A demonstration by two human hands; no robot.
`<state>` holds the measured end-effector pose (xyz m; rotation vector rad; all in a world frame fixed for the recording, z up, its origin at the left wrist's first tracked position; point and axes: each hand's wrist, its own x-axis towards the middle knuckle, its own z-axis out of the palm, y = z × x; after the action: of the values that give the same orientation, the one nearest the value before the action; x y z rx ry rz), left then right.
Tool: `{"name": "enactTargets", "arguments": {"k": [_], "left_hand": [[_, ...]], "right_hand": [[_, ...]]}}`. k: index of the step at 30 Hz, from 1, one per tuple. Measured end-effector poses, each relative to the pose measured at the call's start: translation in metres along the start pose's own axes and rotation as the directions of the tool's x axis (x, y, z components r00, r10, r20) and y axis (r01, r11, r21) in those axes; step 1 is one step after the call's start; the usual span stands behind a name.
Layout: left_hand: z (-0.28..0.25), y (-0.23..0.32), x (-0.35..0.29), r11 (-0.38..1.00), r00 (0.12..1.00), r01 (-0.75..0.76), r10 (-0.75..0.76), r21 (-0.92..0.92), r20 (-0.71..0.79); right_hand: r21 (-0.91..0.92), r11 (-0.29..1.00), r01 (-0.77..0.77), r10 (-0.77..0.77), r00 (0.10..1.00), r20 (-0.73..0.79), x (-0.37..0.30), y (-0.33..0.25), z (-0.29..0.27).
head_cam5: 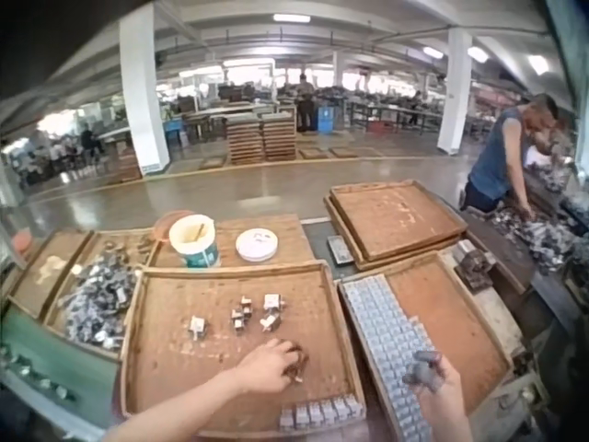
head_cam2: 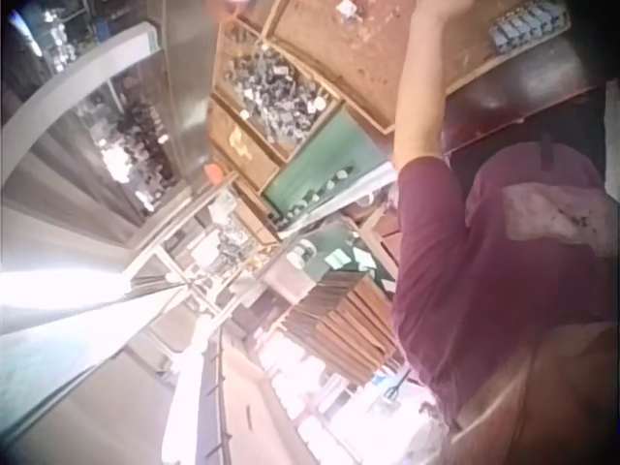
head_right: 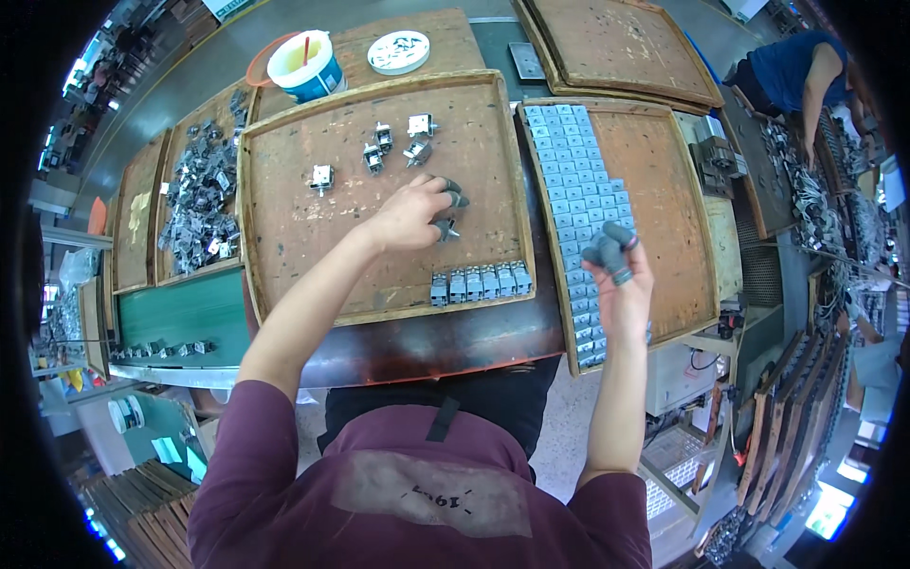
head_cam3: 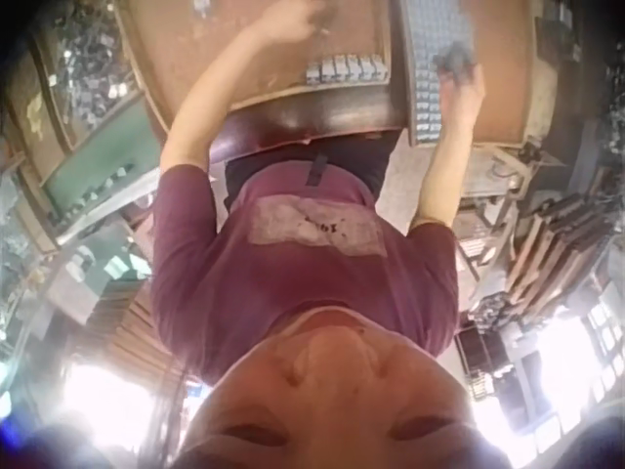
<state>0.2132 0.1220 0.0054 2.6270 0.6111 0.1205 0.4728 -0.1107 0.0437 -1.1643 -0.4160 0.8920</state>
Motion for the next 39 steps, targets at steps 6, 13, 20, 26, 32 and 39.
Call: {"name": "enactTargets", "arguments": {"k": [6,13,20,26,32,39], "left_hand": [[0.035,0.011,-0.018,0.968,0.879,0.249,-0.244,-0.041,-0.41],[0.004,0.059,-0.034,0.803,0.813,0.582,-0.579,0.125,-0.063],[0.023,0.047,-0.025,0.894,0.862,0.447,-0.439,-0.025,-0.253],[0.024,0.053,-0.042,0.872,0.803,0.488,-0.429,0.043,-0.414],[0.026,0.056,-0.06,0.804,0.797,0.583,-0.539,0.114,-0.274],[0.027,0.061,-0.038,0.809,0.743,0.584,-0.569,-0.074,-0.352]], "right_hand": [[-0.091,0.996,-0.003,0.004,1.0,0.016,-0.036,0.019,0.029],[-0.088,0.995,0.043,-0.046,0.998,-0.034,-0.057,0.018,0.042],[-0.175,0.983,0.047,-0.047,0.999,0.003,-0.069,0.016,0.054],[-0.112,0.992,0.065,-0.066,0.998,-0.006,-0.076,0.02,0.049],[-0.096,0.995,0.022,-0.021,1.0,0.009,-0.081,0.027,0.046],[-0.179,0.984,0.014,0.002,0.996,0.085,-0.089,0.026,0.058]]}}
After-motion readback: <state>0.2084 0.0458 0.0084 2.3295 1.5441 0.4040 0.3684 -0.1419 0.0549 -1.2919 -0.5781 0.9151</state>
